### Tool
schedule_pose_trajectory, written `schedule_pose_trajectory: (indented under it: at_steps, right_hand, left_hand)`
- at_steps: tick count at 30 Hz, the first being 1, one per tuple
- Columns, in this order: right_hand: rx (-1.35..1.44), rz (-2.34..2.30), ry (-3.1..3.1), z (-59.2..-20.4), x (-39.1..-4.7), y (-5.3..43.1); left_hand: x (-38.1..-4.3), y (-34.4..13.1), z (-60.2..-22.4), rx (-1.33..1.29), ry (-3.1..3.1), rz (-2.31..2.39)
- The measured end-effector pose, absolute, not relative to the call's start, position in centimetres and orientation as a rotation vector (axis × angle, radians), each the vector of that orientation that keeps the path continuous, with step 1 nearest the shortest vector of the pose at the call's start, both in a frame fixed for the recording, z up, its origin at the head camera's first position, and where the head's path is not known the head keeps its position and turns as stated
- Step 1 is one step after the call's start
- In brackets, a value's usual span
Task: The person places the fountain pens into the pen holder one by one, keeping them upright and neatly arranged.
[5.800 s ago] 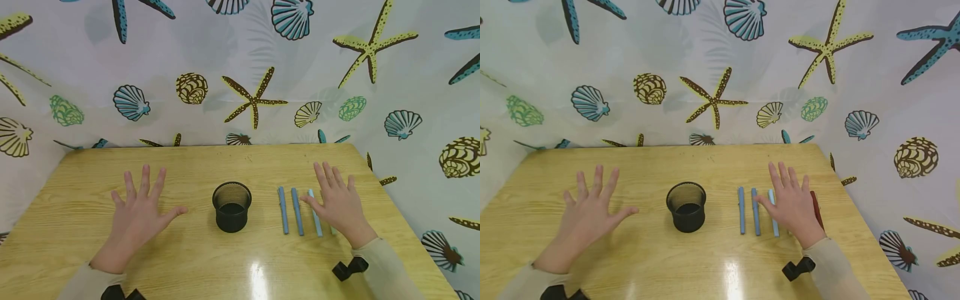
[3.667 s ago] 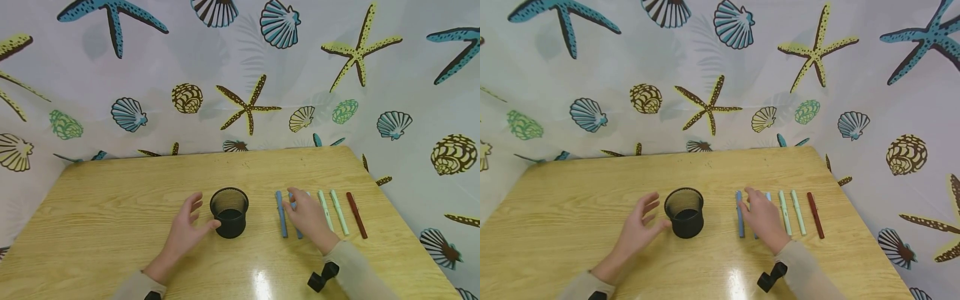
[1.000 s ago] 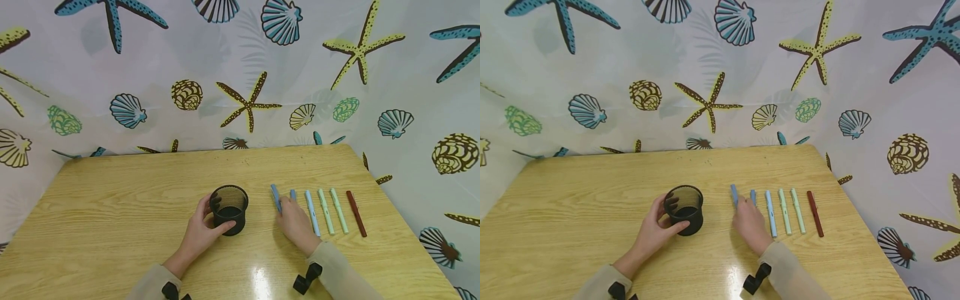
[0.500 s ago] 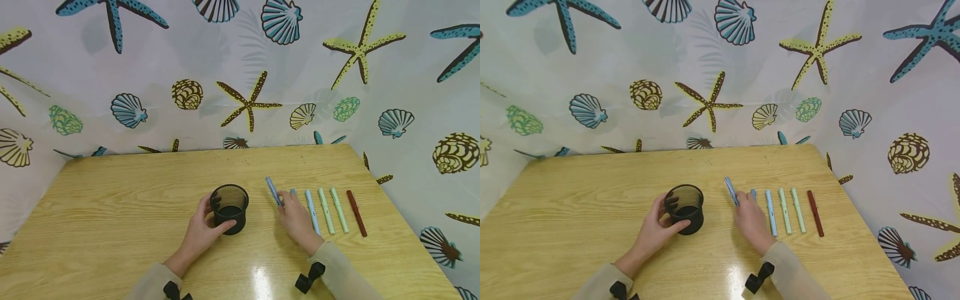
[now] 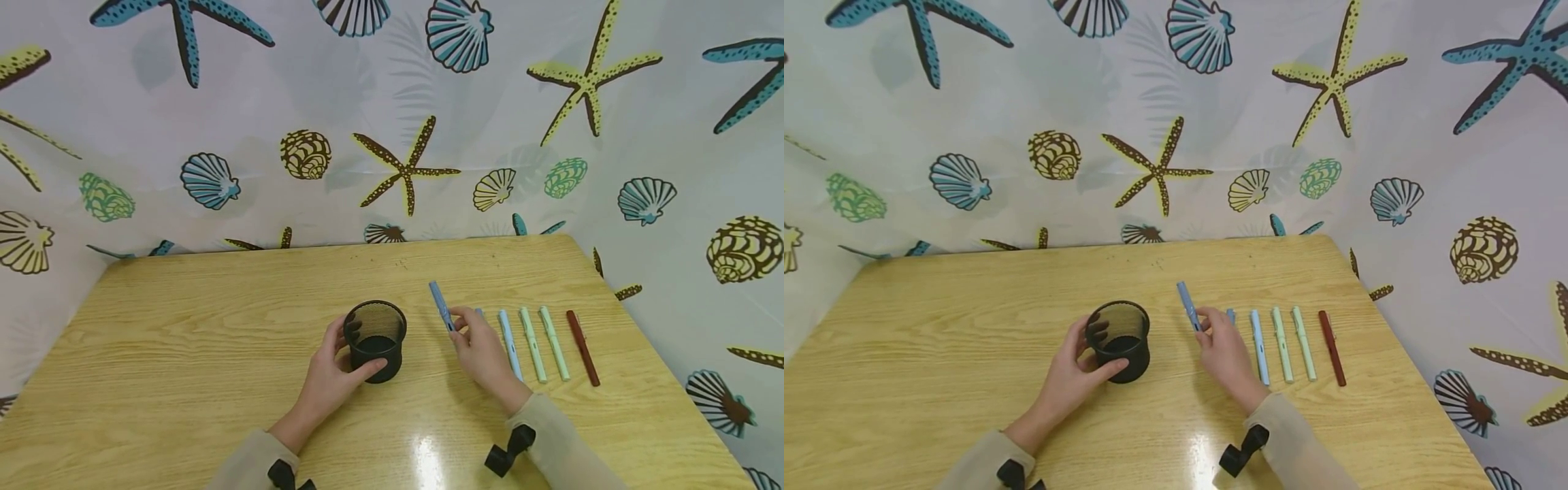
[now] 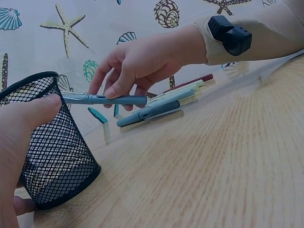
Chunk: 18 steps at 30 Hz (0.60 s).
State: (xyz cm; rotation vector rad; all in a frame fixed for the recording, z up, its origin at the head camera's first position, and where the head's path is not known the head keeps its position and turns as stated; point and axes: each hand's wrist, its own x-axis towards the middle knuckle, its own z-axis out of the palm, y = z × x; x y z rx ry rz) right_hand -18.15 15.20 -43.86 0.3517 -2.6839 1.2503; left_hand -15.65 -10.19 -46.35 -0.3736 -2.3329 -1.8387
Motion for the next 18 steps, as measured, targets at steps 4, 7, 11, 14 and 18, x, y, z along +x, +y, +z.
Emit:
schedule_pose_trajectory:
  at_steps: [4, 7, 11, 14, 18]
  right_hand:
    - [0.316, 1.409, -2.656, -43.6, -18.0, 15.3]
    - [0.296, 1.512, -2.628, -43.2, -17.9, 15.3]
    - [0.287, 1.572, -2.607, -42.9, -17.9, 15.2]
    - [0.299, 1.603, -2.591, -42.8, -17.9, 15.2]
    - [0.322, 1.642, -2.564, -42.6, -17.9, 15.2]
  left_hand:
    - [-15.3, -10.0, -45.8, -0.363, -2.341, -1.847]
    - [-14.8, -9.9, -44.7, -0.372, -2.334, -1.858]
    - [-14.2, -9.7, -43.5, -0.377, -2.338, -1.856]
    - [-14.0, -9.6, -43.2, -0.375, -2.346, -1.848]
    - [-14.0, -9.6, -43.2, -0.376, -2.342, -1.848]
